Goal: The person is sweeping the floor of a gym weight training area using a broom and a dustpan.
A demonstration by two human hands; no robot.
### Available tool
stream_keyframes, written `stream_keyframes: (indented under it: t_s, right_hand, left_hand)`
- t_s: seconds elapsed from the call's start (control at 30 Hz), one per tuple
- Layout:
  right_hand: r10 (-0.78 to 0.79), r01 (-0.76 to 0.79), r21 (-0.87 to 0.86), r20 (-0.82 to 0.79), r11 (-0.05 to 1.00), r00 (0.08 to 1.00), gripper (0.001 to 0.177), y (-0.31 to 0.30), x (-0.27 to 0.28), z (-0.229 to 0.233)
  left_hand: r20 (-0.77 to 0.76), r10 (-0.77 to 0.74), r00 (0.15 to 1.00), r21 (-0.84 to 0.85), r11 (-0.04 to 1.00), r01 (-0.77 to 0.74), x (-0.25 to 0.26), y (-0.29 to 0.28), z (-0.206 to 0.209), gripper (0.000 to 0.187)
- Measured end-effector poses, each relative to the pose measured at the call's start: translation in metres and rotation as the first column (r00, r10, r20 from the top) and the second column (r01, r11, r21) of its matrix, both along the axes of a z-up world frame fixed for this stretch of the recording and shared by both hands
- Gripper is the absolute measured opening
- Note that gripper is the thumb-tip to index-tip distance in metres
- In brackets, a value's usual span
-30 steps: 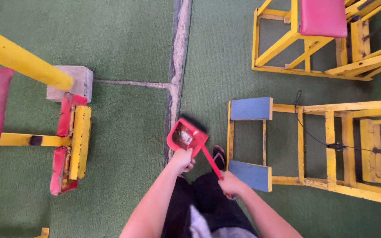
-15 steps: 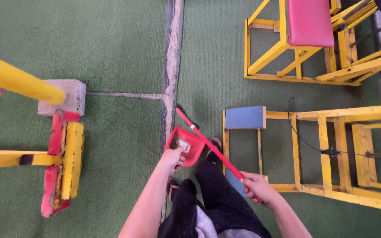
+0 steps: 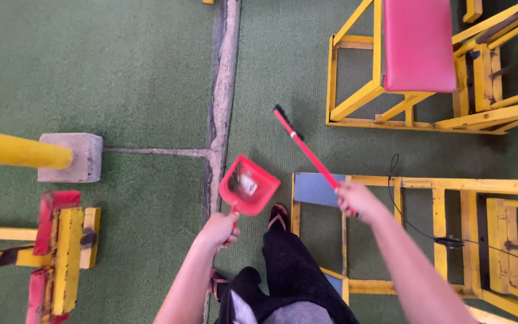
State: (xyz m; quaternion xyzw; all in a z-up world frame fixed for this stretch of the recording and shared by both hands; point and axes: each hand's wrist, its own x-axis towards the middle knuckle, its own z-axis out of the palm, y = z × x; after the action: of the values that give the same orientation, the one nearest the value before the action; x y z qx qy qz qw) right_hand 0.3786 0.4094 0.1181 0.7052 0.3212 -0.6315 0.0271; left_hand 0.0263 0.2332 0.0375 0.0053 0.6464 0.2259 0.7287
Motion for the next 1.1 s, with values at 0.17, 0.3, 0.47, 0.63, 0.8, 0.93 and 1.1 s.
stream_keyframes:
  t_s: [0.17, 0.3, 0.47, 0.63, 0.8, 0.93, 1.1]
  right_hand:
    - [0.055, -0.056, 0.021, 0.025, 0.998, 0.998, 0.03, 0.093, 0.036, -0.074]
    - [0.261, -0.27, 0.028, 0.176, 0.962, 0.949, 0.021, 0.101, 0.022, -0.111]
    - [0.501, -0.507, -0.039, 0.234, 0.861, 0.833, 0.026, 0.013, -0.035, -0.08]
    - [0.629, -0.644, 0.128, 0.14, 0.754, 0.764, 0.059, -0.051, 0.009, -0.109]
    - [0.106, -0.125, -0.22, -0.097, 0.967, 0.99, 0.054, 0.039, 0.065, -0.02]
    - [0.201, -0.198, -0.114, 0.02, 0.974, 0.979, 0.051, 0.108, 0.068, -0.006]
    - [0.15, -0.153, 0.068, 0.046, 0.986, 0.988, 0.03, 0.136, 0.043, -0.082]
  left_hand:
    - [-0.021, 0.024, 0.999, -0.008, 1.0, -0.024, 0.022, 0.061, -0.017, 0.03]
    - [-0.083, 0.043, 0.996, -0.036, 0.998, -0.046, 0.038, 0.102, -0.027, 0.031]
    - [-0.068, 0.106, 0.992, 0.007, 0.994, -0.106, 0.048, 0.138, -0.058, 0.025]
    - [-0.05, 0.128, 0.991, 0.011, 0.992, -0.127, 0.047, 0.168, -0.06, 0.017]
    - [-0.077, 0.121, 0.99, -0.043, 0.991, -0.125, 0.039, 0.179, -0.068, 0.019]
    - [-0.097, 0.136, 0.986, -0.056, 0.988, -0.142, 0.036, 0.175, -0.075, 0.02]
    - [-0.089, 0.099, 0.991, -0.03, 0.994, -0.102, 0.036, 0.168, -0.076, 0.018]
